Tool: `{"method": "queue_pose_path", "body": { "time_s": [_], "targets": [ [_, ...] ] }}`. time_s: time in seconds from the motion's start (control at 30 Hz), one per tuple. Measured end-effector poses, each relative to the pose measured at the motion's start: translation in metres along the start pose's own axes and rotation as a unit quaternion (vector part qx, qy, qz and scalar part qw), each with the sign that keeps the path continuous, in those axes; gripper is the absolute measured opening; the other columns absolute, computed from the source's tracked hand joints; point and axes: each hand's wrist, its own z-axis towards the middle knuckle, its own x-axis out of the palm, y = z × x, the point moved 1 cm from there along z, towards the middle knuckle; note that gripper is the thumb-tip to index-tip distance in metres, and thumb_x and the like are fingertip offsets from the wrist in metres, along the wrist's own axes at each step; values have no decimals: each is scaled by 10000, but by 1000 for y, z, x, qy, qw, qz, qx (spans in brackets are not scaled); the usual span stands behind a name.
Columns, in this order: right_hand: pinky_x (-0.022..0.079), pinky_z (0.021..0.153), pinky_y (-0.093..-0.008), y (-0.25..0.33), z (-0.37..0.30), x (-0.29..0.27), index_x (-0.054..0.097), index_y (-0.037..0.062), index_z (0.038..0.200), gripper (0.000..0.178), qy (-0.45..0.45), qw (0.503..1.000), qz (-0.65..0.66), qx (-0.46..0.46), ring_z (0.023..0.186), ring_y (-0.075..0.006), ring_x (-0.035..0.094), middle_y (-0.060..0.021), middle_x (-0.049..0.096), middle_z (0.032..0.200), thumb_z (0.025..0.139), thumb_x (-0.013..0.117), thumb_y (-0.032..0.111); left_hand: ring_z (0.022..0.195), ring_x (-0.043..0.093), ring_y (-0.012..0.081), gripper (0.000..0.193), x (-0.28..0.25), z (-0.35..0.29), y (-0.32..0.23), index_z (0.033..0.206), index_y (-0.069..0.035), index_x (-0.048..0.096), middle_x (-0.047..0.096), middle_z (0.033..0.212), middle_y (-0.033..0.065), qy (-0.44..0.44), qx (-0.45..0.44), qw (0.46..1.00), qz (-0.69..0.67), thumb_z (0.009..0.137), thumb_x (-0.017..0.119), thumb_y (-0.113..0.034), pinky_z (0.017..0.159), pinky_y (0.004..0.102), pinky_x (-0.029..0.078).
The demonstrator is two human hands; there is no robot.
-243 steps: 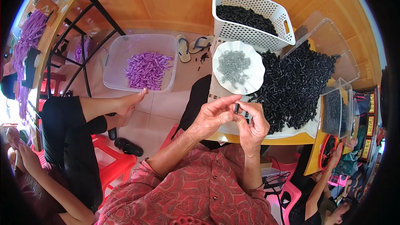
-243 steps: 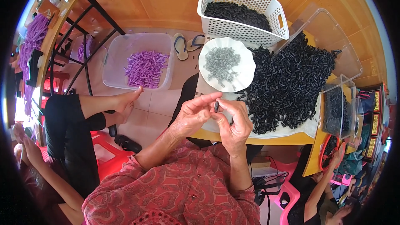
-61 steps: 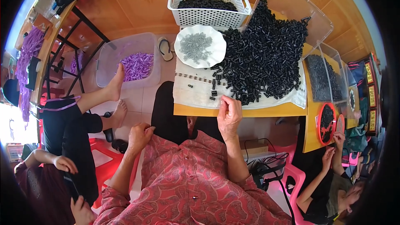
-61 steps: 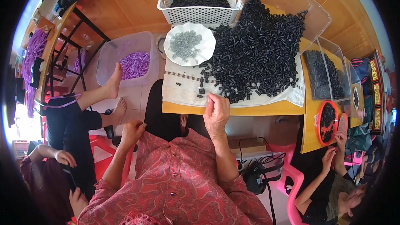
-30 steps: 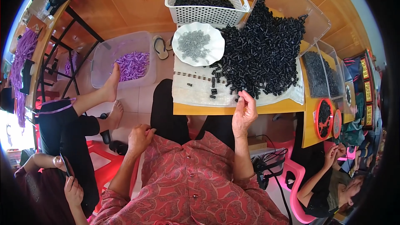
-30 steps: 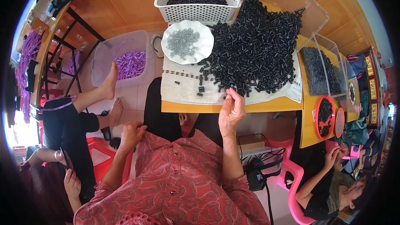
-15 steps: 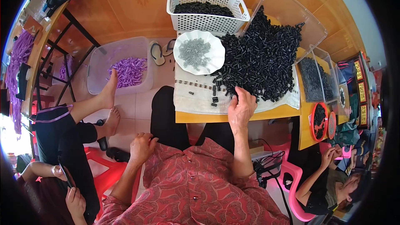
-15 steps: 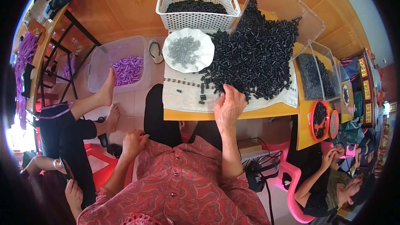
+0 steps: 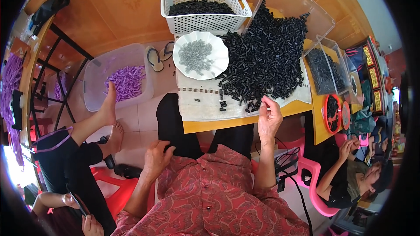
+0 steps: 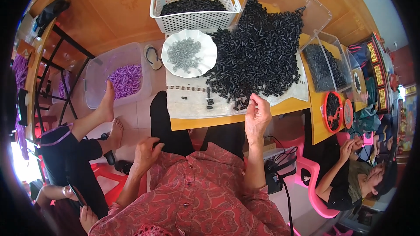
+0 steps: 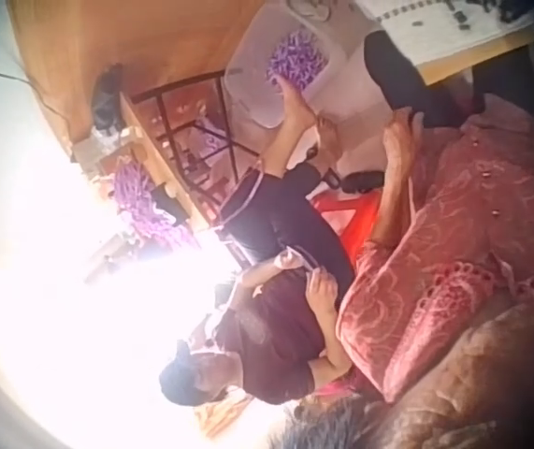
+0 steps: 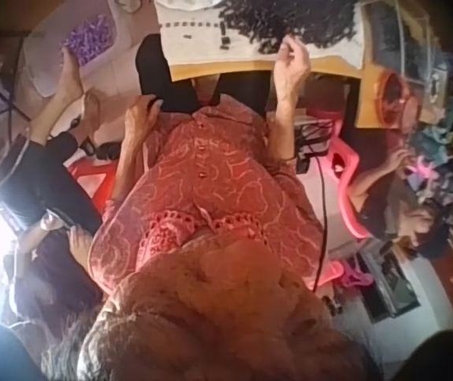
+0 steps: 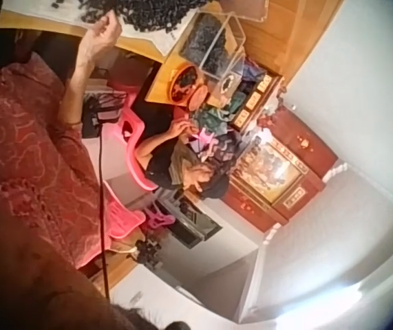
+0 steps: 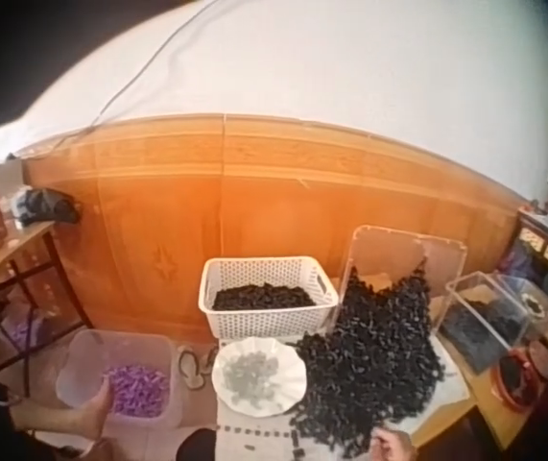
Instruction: The person assembles plastic cord locks by taking components from the table and fitting the pieces together by hand.
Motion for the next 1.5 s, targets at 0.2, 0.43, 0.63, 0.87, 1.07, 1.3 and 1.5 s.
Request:
{"method": "queue_pose_path", "body": {
  "time_s": [0.2, 0.43, 0.63, 0.87, 1.07, 1.3, 1.5],
  "targets": [
    [490, 627, -271, 8, -17, -5, 660, 15, 1017, 200, 15, 999, -51, -4, 722, -162, 610, -88, 642, 910, 828, 636, -46, 684, 584, 359, 163, 13, 53, -47, 722, 17, 622, 592, 720, 175, -57, 125, 989, -55, 786, 720, -96, 602, 442, 457],
    [487, 589, -319, 15, -25, 0, 638, 7, 953, 189, 47, 998, -45, -15, 635, -210, 602, -112, 602, 837, 778, 684, -50, 634, 589, 323, 157, 4, 71, -50, 721, 11, 624, 593, 684, 153, -44, 45, 987, -146, 797, 713, -94, 568, 411, 460],
    [463, 559, -282, 11, -26, 11, 646, 5, 957, 198, 39, 996, -78, -30, 572, -153, 552, -84, 611, 807, 775, 708, -40, 608, 601, 292, 91, 9, 70, -57, 801, 3, 660, 615, 706, 141, -77, 86, 983, -144, 800, 710, -73, 563, 369, 480],
    [462, 577, -272, 8, -19, 7, 657, 9, 945, 139, 15, 998, -55, -30, 608, -134, 551, -63, 602, 779, 813, 682, -24, 609, 627, 231, 71, 12, 69, -77, 841, 0, 671, 635, 729, 131, -78, 69, 972, -211, 802, 709, -45, 560, 311, 499],
    [471, 584, -279, 7, -17, 5, 674, 28, 977, 158, 34, 995, -97, -18, 625, -160, 568, -80, 593, 840, 821, 684, 6, 610, 635, 212, 70, 23, 70, -90, 856, -5, 678, 645, 748, 129, -50, 87, 964, -246, 812, 709, -50, 559, 291, 503],
    [484, 592, -358, 7, -14, 11, 689, 73, 967, 185, 48, 991, -115, -42, 655, -248, 586, -99, 581, 841, 786, 718, 47, 620, 645, 214, 69, 35, 73, -101, 865, -13, 685, 649, 772, 128, -14, 109, 960, -258, 828, 700, -68, 565, 289, 512],
    [477, 589, -332, 8, -11, 16, 688, 58, 948, 159, 49, 990, -120, -47, 659, -224, 584, -99, 579, 852, 792, 711, 45, 623, 652, 204, 84, 39, 75, -100, 875, -10, 687, 653, 775, 124, -7, 101, 960, -260, 833, 698, -83, 569, 284, 514]
  ]
}}
